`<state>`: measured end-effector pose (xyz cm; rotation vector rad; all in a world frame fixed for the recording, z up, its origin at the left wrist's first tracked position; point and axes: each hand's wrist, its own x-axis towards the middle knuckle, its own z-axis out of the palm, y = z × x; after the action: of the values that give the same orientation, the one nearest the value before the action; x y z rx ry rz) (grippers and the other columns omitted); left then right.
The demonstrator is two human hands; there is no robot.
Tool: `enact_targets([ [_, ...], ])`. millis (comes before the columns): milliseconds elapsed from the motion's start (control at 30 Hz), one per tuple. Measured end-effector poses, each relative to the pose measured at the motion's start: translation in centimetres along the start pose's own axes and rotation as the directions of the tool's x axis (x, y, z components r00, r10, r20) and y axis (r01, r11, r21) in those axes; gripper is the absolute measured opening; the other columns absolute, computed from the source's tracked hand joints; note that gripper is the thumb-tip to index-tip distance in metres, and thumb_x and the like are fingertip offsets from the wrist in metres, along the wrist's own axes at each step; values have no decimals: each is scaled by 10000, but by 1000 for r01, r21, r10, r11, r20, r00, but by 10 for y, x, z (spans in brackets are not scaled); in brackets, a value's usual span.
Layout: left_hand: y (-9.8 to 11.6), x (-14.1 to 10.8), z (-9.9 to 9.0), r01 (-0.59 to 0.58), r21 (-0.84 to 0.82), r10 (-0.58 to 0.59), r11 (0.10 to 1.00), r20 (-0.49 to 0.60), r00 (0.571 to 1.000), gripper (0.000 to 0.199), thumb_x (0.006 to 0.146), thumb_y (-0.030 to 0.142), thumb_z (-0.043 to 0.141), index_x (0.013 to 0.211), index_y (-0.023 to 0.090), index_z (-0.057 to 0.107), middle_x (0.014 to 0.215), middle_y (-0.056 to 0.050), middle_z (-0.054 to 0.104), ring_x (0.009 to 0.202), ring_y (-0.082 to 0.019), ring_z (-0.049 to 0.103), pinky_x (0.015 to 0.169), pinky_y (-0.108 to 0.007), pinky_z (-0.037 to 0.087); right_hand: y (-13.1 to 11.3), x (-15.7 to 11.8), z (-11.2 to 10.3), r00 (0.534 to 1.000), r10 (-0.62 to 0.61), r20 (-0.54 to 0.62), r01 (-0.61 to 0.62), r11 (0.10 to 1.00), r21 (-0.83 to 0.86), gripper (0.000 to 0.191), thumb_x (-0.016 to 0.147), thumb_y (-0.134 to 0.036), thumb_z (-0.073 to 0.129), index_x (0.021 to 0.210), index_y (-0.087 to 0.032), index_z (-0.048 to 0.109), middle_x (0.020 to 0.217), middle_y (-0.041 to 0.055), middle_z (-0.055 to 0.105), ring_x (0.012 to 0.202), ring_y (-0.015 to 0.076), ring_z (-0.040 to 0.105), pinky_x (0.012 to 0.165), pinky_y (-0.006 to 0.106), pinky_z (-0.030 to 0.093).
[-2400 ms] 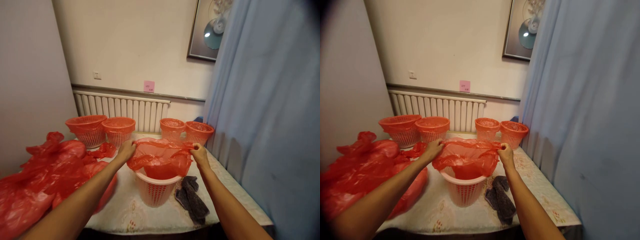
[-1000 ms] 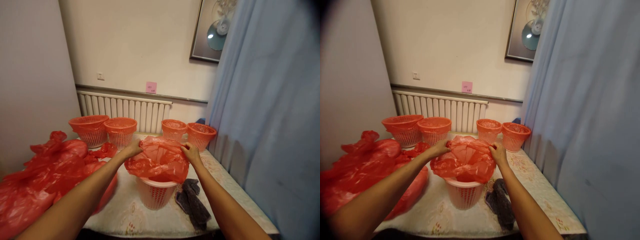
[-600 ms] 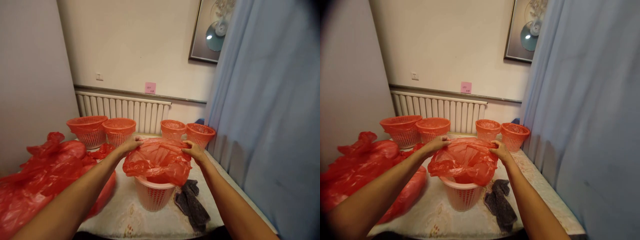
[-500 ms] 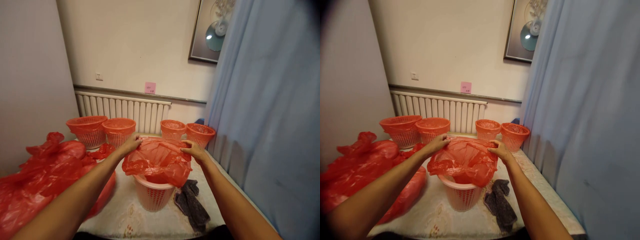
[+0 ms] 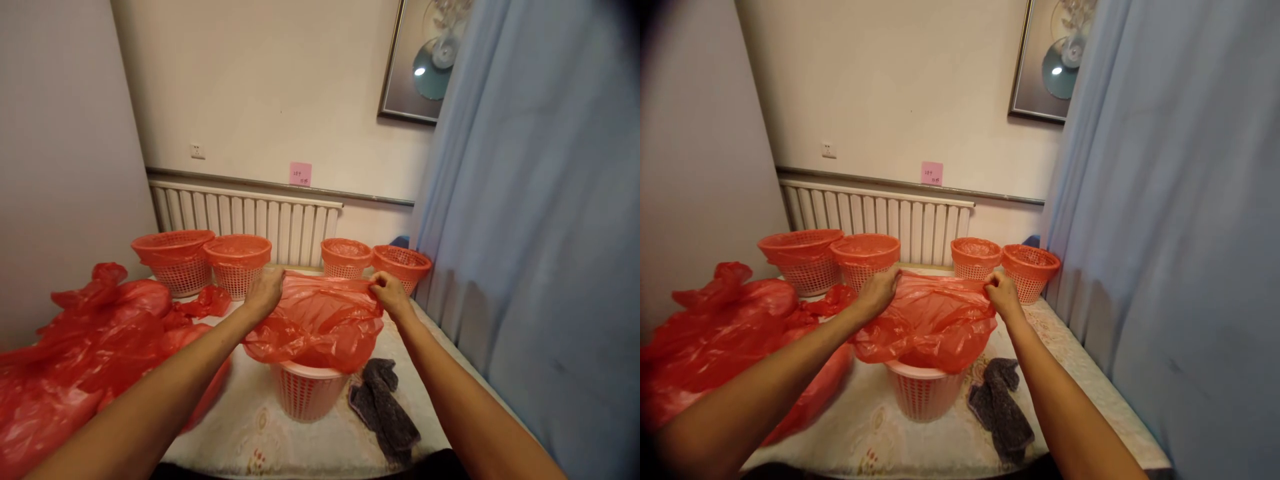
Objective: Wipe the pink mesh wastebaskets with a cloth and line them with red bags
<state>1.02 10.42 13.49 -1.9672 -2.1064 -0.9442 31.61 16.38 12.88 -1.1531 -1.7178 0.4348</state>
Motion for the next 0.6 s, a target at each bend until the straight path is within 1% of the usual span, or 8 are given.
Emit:
enact_targets([
  [67,-2,2,3,16,33,-18,999,39,999,284,945,342,367,1039,204,596,916,-115,673,897,-270,622,772,-356,412,8,3,7,998,7,-59,-9,999,-38,146,668,-221,433,726,-191,564,627,-4,572,582,139,501,550,233,360],
  [167,-8,8,9,43,66,-49,997,94,994,297,955,326,366,1024,190,621,944,-122,676,931,-276,621,787,-383,437,20,5,18,997,-9,-73,0,993,-118,141,697,-221,434,709,-193,572,661,10,596,626,151,514,594,241,358],
  [233,-13,14,15,65,82,-75,995,131,989,274,953,333,416,1036,171,621,1006,-107,663,956,-254,619,816,-403,465,27,4,25,999,-28,-39,21,984,-179,126,706,-221,469,641,-193,573,653,12,602,648,153,513,622,244,341],
  [333,-21,23,24,95,93,-111,991,189,976,288,914,355,539,1113,153,591,1117,-79,624,980,-212,616,848,-424,509,38,2,35,999,-33,33,40,967,-251,170,727,-215,498,580,-190,580,591,8,589,610,144,496,603,244,301],
  [467,-31,36,37,116,72,-130,991,237,963,324,903,338,568,1172,158,564,1176,-84,601,1002,-215,614,848,-430,526,47,4,44,996,-32,81,56,948,-312,234,792,-240,483,614,-183,624,609,24,620,595,142,499,583,250,272],
  [600,-38,50,47,146,21,-147,989,257,955,328,902,336,569,1179,160,561,1187,-86,596,1013,-218,610,854,-435,523,54,17,50,995,-32,91,62,935,-350,284,835,-268,458,647,-182,653,661,32,651,625,143,515,594,249,284],
])
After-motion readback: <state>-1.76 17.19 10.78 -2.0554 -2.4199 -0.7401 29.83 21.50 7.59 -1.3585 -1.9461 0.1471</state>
